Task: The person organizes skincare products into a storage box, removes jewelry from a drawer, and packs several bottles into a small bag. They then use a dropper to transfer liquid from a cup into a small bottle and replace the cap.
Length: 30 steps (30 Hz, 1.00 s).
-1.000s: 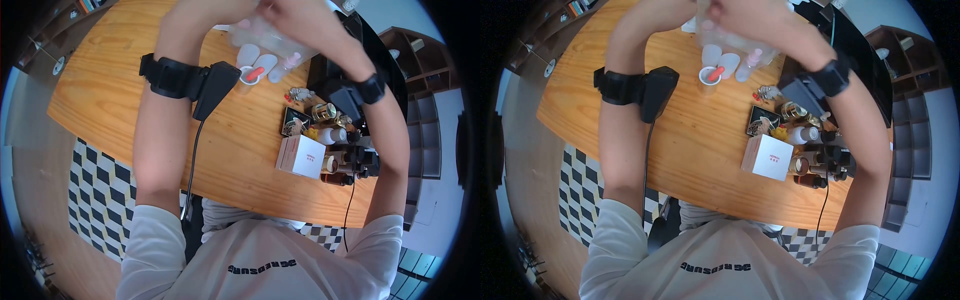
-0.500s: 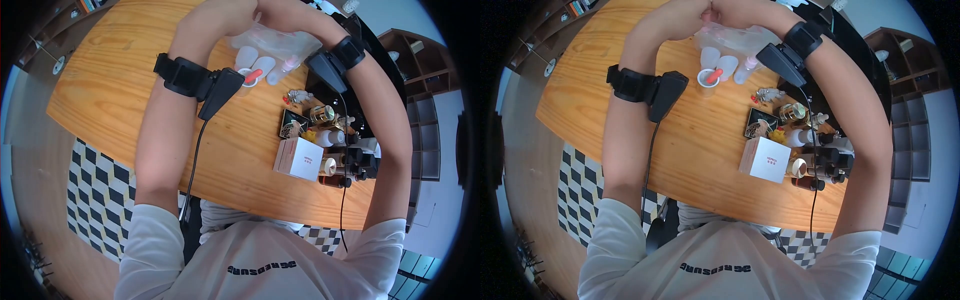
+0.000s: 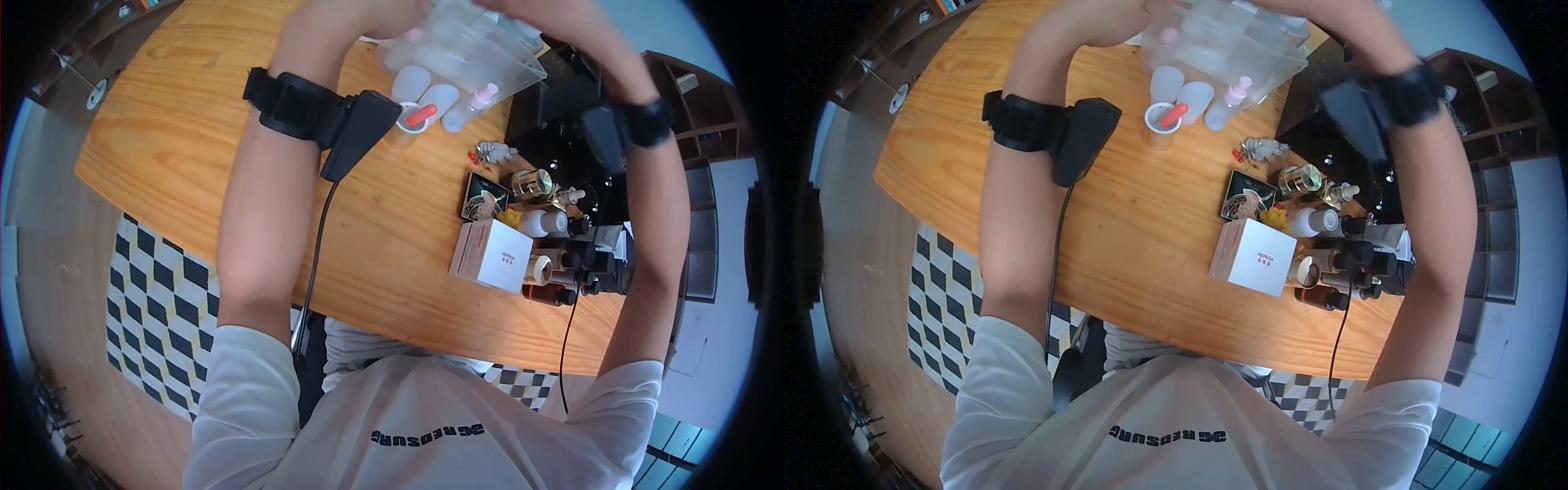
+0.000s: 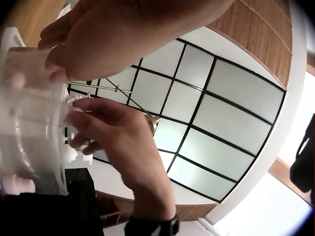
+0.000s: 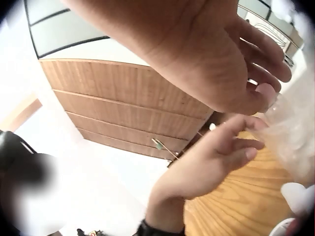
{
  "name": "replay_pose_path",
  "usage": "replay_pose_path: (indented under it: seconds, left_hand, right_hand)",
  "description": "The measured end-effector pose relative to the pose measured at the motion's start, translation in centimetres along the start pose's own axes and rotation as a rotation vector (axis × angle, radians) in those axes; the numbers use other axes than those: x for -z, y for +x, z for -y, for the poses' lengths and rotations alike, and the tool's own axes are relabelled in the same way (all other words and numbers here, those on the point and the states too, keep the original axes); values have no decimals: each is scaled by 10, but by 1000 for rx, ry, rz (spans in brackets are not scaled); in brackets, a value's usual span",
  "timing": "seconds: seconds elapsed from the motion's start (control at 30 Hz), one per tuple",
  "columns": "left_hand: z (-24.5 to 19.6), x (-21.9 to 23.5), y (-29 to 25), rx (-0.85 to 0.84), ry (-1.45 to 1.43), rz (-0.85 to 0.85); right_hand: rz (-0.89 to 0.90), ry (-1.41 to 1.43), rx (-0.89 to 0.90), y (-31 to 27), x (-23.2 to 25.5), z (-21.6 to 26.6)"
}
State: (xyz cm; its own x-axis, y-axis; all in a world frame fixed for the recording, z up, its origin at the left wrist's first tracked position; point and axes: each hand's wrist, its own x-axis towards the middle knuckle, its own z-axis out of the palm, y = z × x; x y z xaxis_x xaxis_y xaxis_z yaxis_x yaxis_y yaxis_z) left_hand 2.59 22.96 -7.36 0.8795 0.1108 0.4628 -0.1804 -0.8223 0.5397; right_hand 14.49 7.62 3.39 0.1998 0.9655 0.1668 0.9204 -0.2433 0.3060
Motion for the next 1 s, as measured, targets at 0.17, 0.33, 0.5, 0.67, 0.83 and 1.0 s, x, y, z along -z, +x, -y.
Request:
replay_pose_path:
  seconds: [0.17,0.33,0.5,0.67,0.83,1.0]
  left_hand:
    - [-18,37,-18,115,116,78]
    - [11,41,-20,57,279,-26]
    - [-29,50,-25,103,248,62]
    - [-28,53,-22,127,177,134]
    - [-15,38,-21,54,190,50]
    - [-9,28,-11,45,11,163]
  right_hand:
    - [-220,397,45,-28,39,28]
    - [10,160,203,-19,-4,73]
    - [28,94,221,-12,-64,79]
    - [-55,108,-48,-3,-25,74]
    - [-250,199,22,5,-25,25]
    - [78,258,29,13,-46,23]
